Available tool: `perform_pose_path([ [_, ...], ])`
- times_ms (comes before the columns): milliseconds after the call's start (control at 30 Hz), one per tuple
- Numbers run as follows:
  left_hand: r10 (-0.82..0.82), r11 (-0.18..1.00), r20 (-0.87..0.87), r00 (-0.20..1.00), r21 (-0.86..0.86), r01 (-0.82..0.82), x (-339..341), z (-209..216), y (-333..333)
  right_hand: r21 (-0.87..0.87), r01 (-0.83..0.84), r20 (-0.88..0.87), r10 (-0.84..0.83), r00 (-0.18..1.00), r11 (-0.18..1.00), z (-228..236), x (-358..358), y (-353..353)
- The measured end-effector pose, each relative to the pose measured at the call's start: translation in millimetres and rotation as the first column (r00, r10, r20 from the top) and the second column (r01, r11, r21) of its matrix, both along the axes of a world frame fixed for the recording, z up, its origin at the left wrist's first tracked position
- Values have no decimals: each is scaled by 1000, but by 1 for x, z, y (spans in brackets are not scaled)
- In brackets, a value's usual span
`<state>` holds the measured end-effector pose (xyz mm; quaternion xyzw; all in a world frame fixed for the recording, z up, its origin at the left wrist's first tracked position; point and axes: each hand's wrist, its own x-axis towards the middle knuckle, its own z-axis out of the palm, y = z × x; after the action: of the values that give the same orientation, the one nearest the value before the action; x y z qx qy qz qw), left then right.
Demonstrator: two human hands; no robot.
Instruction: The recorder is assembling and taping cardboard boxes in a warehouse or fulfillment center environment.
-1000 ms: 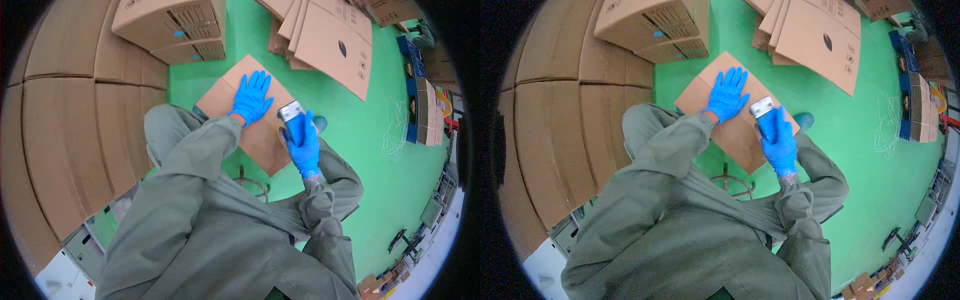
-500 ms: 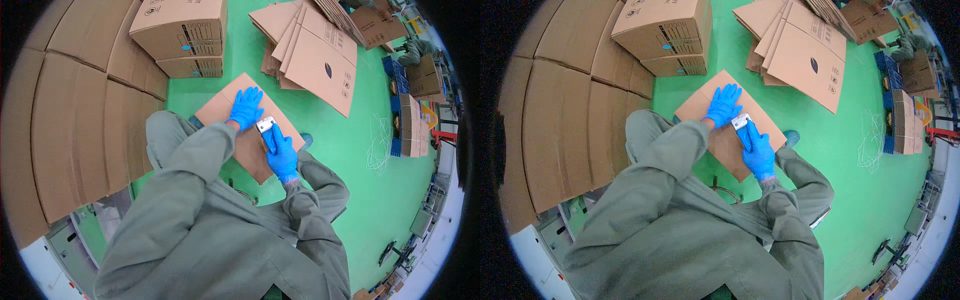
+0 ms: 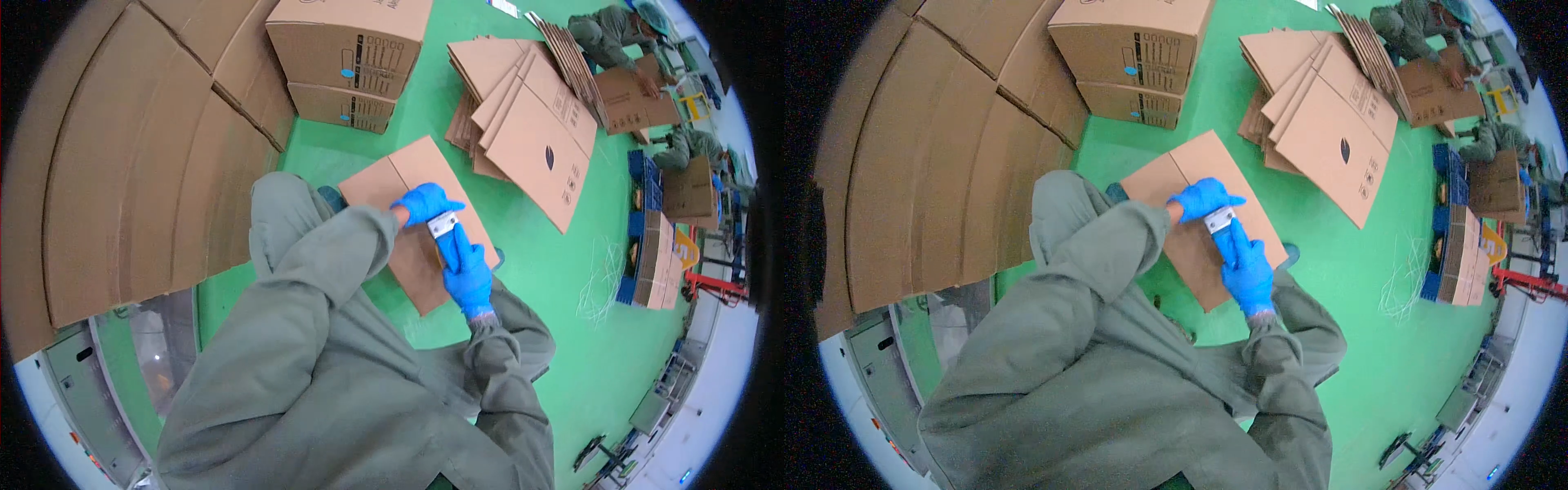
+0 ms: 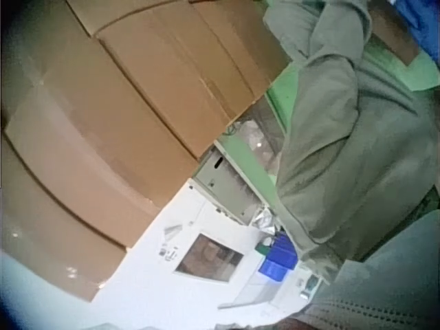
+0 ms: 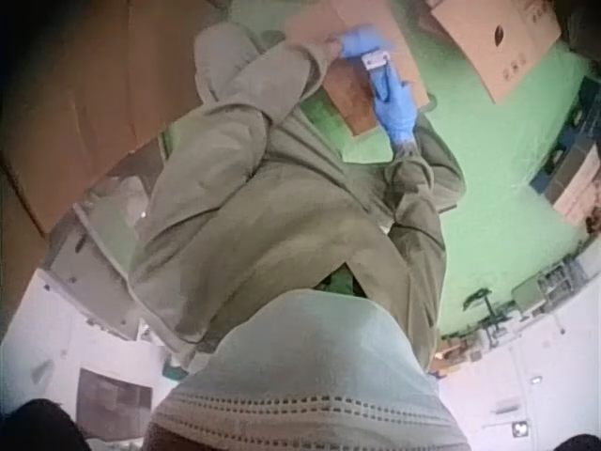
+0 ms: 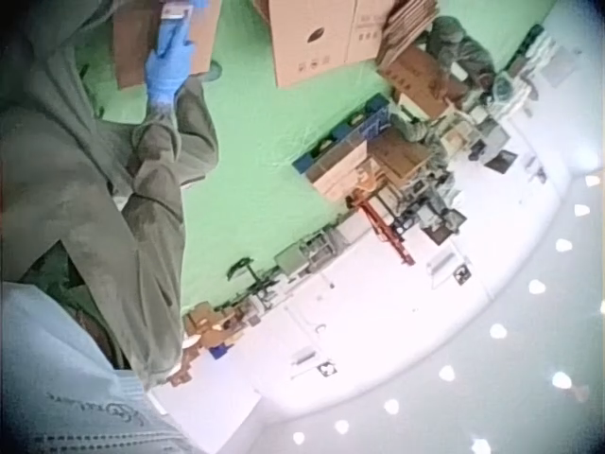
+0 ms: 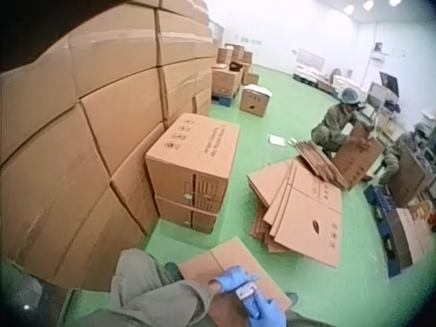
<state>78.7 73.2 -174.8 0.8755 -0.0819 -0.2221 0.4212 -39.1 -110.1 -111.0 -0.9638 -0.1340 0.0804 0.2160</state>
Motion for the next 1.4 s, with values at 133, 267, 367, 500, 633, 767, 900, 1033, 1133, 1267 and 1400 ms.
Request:
perform_pose_path([
  [133, 164, 978, 246, 955, 82, -190, 30, -19, 36, 28, -85, -65, 86, 994, 996, 20, 24, 23],
  [267, 250, 842, 336, 908, 388, -376, 101, -38, 150, -136, -166, -281, 122, 952, 977, 31, 73, 73],
  [367, 242, 839, 258, 935, 429, -335, 126, -87, 195, -174, -274, -336, 205, 919, 946, 22, 115, 111],
  [500, 278, 884, 11, 961, 388, -260, 91, -167, 154, -206, -328, -416, 221, 882, 922, 13, 133, 124],
  [633, 393, 883, -167, 904, 342, -321, 67, -197, 121, -257, -314, -410, 192, 892, 914, 9, 128, 121],
  [767, 178, 901, -164, 970, 424, -94, 83, -162, 150, -217, -369, -397, 264, 879, 904, 7, 131, 122],
  [900, 366, 930, -289, 885, 124, -345, 74, -102, 147, -122, -391, -416, 311, 855, 912, 11, 136, 121],
  [1033, 367, 917, -207, 907, 242, -316, 46, -56, 102, -89, -370, -428, 300, 852, 925, 8, 135, 123],
  [1133, 436, 832, -102, 894, 423, -358, 38, -43, 77, -184, -367, -456, 252, 854, 912, 4, 122, 103],
  [1267, 466, 756, 44, 883, 499, -424, 38, -46, 67, -234, -348, -511, 189, 838, 908, 10, 67, 10],
  [1400, 437, 729, 98, 894, 544, -416, 47, -52, 65, -374, -219, -586, -46, 809, 901, 16, -20, -89],
])
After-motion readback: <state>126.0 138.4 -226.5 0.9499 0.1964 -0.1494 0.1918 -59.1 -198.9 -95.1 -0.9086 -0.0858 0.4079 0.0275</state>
